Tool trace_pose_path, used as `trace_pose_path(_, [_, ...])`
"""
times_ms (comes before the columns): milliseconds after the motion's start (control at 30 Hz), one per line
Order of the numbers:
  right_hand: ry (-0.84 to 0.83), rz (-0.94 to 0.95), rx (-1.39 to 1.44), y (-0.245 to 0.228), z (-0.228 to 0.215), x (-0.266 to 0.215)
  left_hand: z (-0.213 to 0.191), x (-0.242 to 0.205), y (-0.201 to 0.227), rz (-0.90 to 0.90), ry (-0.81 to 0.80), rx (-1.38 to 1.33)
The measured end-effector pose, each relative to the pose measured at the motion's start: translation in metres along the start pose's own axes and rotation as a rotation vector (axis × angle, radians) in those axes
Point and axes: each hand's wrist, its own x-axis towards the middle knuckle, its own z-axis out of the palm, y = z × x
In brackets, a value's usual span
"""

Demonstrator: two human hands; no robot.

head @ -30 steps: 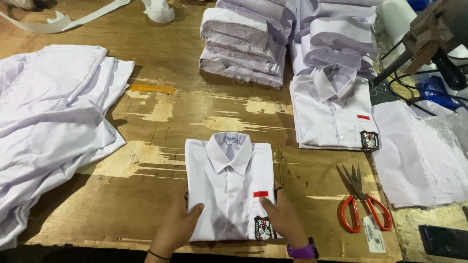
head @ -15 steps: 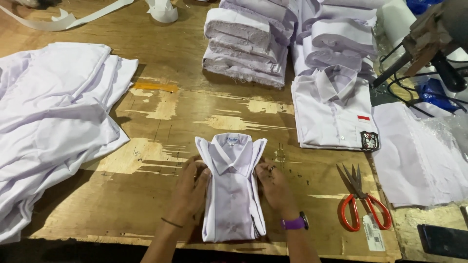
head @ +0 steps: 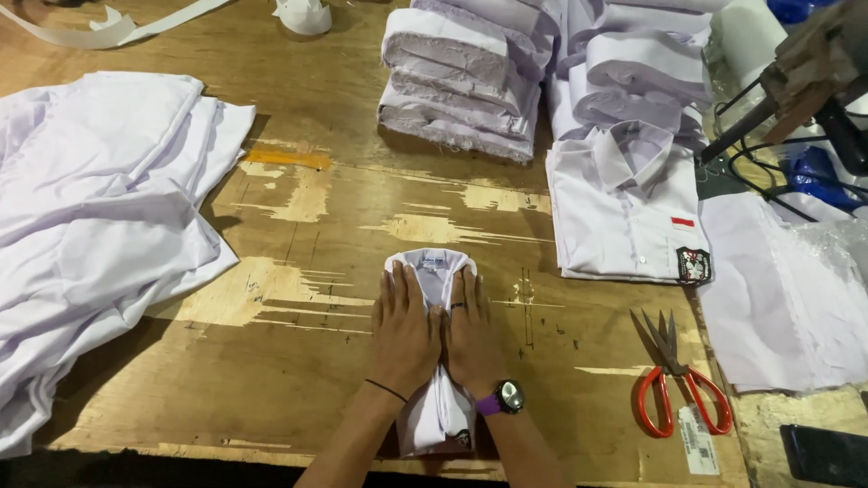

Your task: Folding a white collared shirt on a wooden workbench in a garment factory environment.

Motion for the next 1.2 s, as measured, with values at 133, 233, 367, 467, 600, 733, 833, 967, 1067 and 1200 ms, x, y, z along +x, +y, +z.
trace_pose_path(133, [0.013, 0.036, 0.034, -0.004, 0.004, 0.001, 0.009, -0.001, -0.002, 0.01, 0.047, 0.066])
trace_pose_path(233, [-0.022, 0.048, 0.079, -0.004, -0.002, -0.001, 0.008, -0.006, -0.005, 0.012, 0.049, 0.03])
trace_pose_path(367, [-0.125, 0.122, 0.427, 0.002, -0.019, 0.005, -0.028, -0.033, 0.012, 0.036, -0.182, -0.159])
trace_pose_path(467, [-0.171, 0.145, 0.511, -0.003, -0.036, 0.002, -0.034, -0.076, 0.014, 0.145, -0.313, -0.169])
trace_pose_path(600, [-0.35, 0.255, 0.573, -0.027, -0.077, -0.014, 0.004, -0.117, -0.011, 0.507, 0.148, 0.806])
trace_pose_path(733, [-0.365, 0.299, 0.647, -0.024, -0.078, -0.054, 0.022, -0.135, -0.038, 0.521, 0.129, 0.533])
trace_pose_path(833, [-0.441, 0.237, 0.634, -0.012, -0.066, -0.092, 0.027, -0.14, -0.06, 0.592, 0.037, 0.538])
trace_pose_path(967, [-0.337, -0.027, 0.575, 0.001, -0.034, -0.126, 0.021, -0.145, -0.062, 0.519, -0.125, -0.026])
trace_pose_path(1067, [-0.229, -0.193, 0.399, 0.005, -0.015, -0.135, 0.012, -0.144, -0.054, 0.531, -0.06, -0.14])
trace_pose_path(1200, [-0.09, -0.281, 0.229, -0.001, -0.004, -0.14, 0.018, -0.147, -0.061, 0.607, 0.022, 0.054])
